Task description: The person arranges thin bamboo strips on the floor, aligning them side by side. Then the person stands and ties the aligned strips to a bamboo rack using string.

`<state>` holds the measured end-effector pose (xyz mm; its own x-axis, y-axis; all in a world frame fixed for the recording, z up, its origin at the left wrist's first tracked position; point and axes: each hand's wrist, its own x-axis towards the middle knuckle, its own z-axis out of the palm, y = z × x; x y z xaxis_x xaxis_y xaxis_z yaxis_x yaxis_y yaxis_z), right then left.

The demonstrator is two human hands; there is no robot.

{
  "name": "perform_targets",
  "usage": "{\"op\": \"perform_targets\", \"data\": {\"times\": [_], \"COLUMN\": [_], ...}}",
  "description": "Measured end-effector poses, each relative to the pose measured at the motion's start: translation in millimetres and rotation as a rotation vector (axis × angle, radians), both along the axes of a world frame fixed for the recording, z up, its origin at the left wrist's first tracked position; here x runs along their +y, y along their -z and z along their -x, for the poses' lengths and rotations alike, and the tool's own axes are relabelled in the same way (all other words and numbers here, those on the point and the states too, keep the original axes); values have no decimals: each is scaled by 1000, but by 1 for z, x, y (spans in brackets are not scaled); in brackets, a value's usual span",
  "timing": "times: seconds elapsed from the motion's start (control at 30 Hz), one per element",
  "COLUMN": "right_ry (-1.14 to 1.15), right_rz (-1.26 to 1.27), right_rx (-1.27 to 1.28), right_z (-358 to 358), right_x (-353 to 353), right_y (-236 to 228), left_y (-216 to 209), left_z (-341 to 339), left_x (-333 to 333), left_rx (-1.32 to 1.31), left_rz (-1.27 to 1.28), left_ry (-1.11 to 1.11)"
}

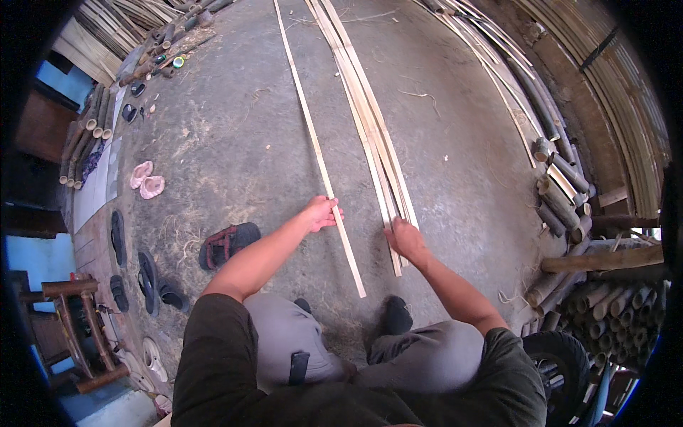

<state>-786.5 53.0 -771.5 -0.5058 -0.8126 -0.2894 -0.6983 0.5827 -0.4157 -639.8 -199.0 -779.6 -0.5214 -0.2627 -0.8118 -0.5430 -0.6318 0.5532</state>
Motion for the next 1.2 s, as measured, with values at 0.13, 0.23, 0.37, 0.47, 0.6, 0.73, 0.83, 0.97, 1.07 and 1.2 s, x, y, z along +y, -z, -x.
{"op": "perform_targets", "data": {"times": [0.13,0.23,0.37,0.47,0.6,0.73,0.83,0.97,1.07,1.2], "right_ry": [42,103,279,310,254,311,281,187,131,36], "right_rz": [-75,-43,192,425,656,576,430,330,383,304], "right_rx": [83,36,-114,-282,-310,-472,-484,-488,-479,-479], "right_z": [13,21,18,-5,-45,-76,-82,-94,-102,-105], "right_x": [17,11,-14,-31,-28,-21,-15,-6,-10,-12], "right_y": [22,28,1,-69,-58,-41,-18,-2,2,-7], "left_y": [2,10,29,33,35,34,28,21,20,27], "left_z": [-6,-10,-24,-27,-22,-33,-41,-49,-49,-54], "left_x": [-7,-5,-17,-16,-8,-3,5,10,8,1], "left_rx": [-48,-19,-38,-64,-48,-10,-23,-45,-42,39], "left_rz": [24,13,4,26,40,-37,-77,-58,-42,-49], "left_ry": [21,-16,-108,-174,-223,-116,-18,64,99,47]}}
